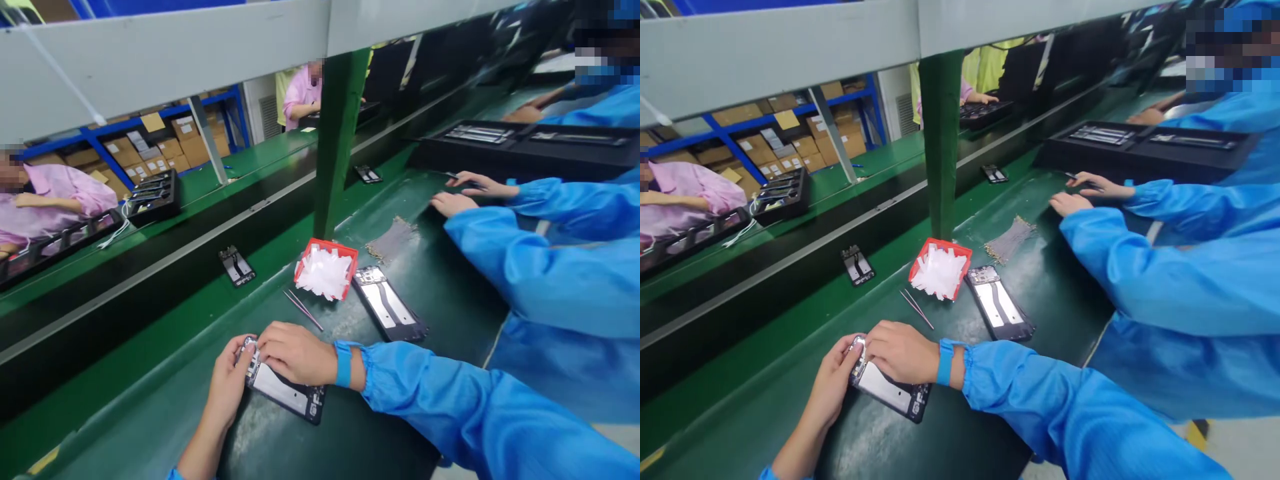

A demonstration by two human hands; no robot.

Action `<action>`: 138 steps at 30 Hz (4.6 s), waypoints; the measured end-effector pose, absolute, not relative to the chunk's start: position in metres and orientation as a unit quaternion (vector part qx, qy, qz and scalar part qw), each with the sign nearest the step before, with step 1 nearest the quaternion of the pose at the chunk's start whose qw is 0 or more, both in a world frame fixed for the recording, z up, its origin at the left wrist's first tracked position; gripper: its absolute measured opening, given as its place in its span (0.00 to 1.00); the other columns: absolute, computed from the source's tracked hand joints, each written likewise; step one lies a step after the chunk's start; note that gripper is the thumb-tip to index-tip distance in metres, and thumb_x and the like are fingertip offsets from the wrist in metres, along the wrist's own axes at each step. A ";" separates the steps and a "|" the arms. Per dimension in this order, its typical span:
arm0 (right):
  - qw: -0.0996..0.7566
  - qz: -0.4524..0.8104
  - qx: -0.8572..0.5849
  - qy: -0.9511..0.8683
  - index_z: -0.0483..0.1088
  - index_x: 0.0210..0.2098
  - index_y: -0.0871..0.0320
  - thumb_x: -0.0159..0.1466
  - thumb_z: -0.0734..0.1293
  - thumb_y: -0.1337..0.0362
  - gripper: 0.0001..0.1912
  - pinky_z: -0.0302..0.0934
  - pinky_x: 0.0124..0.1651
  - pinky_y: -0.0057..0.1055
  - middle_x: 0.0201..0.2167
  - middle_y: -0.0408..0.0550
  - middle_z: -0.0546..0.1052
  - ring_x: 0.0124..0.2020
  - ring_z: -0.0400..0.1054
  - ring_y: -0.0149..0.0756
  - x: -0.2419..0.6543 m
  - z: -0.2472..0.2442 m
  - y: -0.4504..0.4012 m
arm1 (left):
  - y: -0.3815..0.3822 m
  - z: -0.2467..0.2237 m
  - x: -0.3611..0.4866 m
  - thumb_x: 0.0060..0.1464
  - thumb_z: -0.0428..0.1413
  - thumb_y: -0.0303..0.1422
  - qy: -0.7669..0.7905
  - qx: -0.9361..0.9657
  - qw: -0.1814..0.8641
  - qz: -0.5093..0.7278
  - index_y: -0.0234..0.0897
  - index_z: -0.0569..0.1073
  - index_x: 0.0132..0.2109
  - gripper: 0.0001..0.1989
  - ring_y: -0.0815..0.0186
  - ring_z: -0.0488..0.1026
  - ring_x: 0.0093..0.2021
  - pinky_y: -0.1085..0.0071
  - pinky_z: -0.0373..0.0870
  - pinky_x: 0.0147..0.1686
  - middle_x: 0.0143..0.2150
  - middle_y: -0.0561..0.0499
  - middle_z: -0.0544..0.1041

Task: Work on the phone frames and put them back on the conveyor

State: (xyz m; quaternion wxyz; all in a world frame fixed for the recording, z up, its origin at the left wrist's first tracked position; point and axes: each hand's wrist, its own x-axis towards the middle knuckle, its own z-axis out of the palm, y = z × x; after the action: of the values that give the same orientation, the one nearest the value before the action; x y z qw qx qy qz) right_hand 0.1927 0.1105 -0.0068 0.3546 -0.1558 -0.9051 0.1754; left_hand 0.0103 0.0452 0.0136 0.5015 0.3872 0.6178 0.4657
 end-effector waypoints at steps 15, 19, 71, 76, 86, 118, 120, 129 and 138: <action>0.282 0.032 -0.192 -0.939 0.73 0.43 0.59 0.74 0.59 0.70 0.11 0.61 0.38 0.35 0.38 0.49 0.75 0.37 0.63 0.38 0.196 -0.004 0.098 | 0.039 0.007 0.014 0.49 0.67 0.53 0.615 0.387 0.488 0.483 0.38 0.71 0.42 0.26 0.69 0.69 0.28 0.74 0.64 0.29 0.30 0.54 0.76; 0.229 0.048 -0.195 -0.952 0.71 0.48 0.60 0.73 0.59 0.71 0.10 0.63 0.41 0.35 0.43 0.51 0.75 0.41 0.66 0.39 0.198 0.001 0.094 | 0.039 0.006 0.014 0.52 0.65 0.54 0.615 0.392 0.492 0.476 0.38 0.69 0.43 0.26 0.71 0.66 0.24 0.75 0.60 0.24 0.27 0.57 0.73; 0.231 0.074 -0.173 -0.955 0.71 0.54 0.52 0.70 0.57 0.74 0.19 0.70 0.36 0.28 0.51 0.51 0.70 0.40 0.70 0.34 0.218 0.003 0.115 | 0.035 0.008 0.021 0.63 0.58 0.47 0.611 0.477 0.373 0.509 0.39 0.73 0.43 0.15 0.65 0.71 0.35 0.69 0.69 0.37 0.36 0.51 0.76; 0.227 0.083 -0.181 -0.953 0.71 0.52 0.52 0.70 0.59 0.73 0.17 0.70 0.37 0.28 0.53 0.50 0.69 0.39 0.70 0.33 0.217 0.002 0.115 | 0.035 0.009 0.022 0.63 0.58 0.48 0.606 0.474 0.372 0.519 0.39 0.73 0.43 0.16 0.65 0.72 0.36 0.69 0.70 0.39 0.37 0.51 0.77; 0.309 0.176 -0.172 -0.919 0.74 0.45 0.54 0.74 0.60 0.68 0.11 0.72 0.42 0.32 0.48 0.50 0.72 0.42 0.72 0.35 0.216 0.009 0.116 | 0.032 0.010 0.019 0.66 0.55 0.46 0.608 0.498 0.364 0.500 0.39 0.78 0.51 0.17 0.63 0.76 0.40 0.69 0.71 0.43 0.43 0.48 0.82; 0.375 0.231 -0.215 -0.872 0.72 0.50 0.55 0.73 0.65 0.61 0.08 0.72 0.49 0.39 0.47 0.52 0.77 0.48 0.74 0.41 0.211 0.010 0.111 | 0.029 0.009 0.031 0.55 0.65 0.41 0.564 0.386 0.538 0.493 0.45 0.66 0.54 0.24 0.70 0.73 0.36 0.71 0.84 0.25 0.45 0.53 0.68; 0.371 0.183 -0.195 -0.889 0.72 0.51 0.55 0.73 0.66 0.62 0.09 0.71 0.49 0.41 0.49 0.53 0.78 0.49 0.74 0.43 0.211 0.007 0.111 | 0.030 0.010 0.030 0.55 0.65 0.41 0.562 0.383 0.540 0.497 0.45 0.66 0.56 0.25 0.69 0.74 0.36 0.71 0.84 0.25 0.46 0.52 0.68; 0.382 0.102 -0.163 -0.904 0.74 0.48 0.57 0.73 0.64 0.65 0.07 0.73 0.47 0.42 0.48 0.54 0.79 0.49 0.76 0.43 0.212 0.001 0.113 | 0.030 0.012 0.029 0.56 0.65 0.41 0.543 0.387 0.556 0.496 0.43 0.68 0.57 0.24 0.67 0.76 0.39 0.70 0.85 0.28 0.49 0.49 0.72; 0.405 0.097 -0.151 -0.897 0.74 0.46 0.58 0.69 0.66 0.69 0.07 0.73 0.45 0.41 0.47 0.55 0.80 0.45 0.76 0.42 0.211 0.005 0.112 | 0.031 0.011 0.031 0.56 0.65 0.43 0.538 0.392 0.555 0.499 0.41 0.69 0.55 0.24 0.67 0.78 0.36 0.70 0.85 0.27 0.46 0.50 0.73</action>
State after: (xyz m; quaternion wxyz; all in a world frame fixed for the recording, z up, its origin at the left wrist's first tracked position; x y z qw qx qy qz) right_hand 0.2105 0.1122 0.0052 0.4045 -0.1513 -0.8966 0.0974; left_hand 0.0308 0.0305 0.0113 0.5549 0.3920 0.5377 0.4993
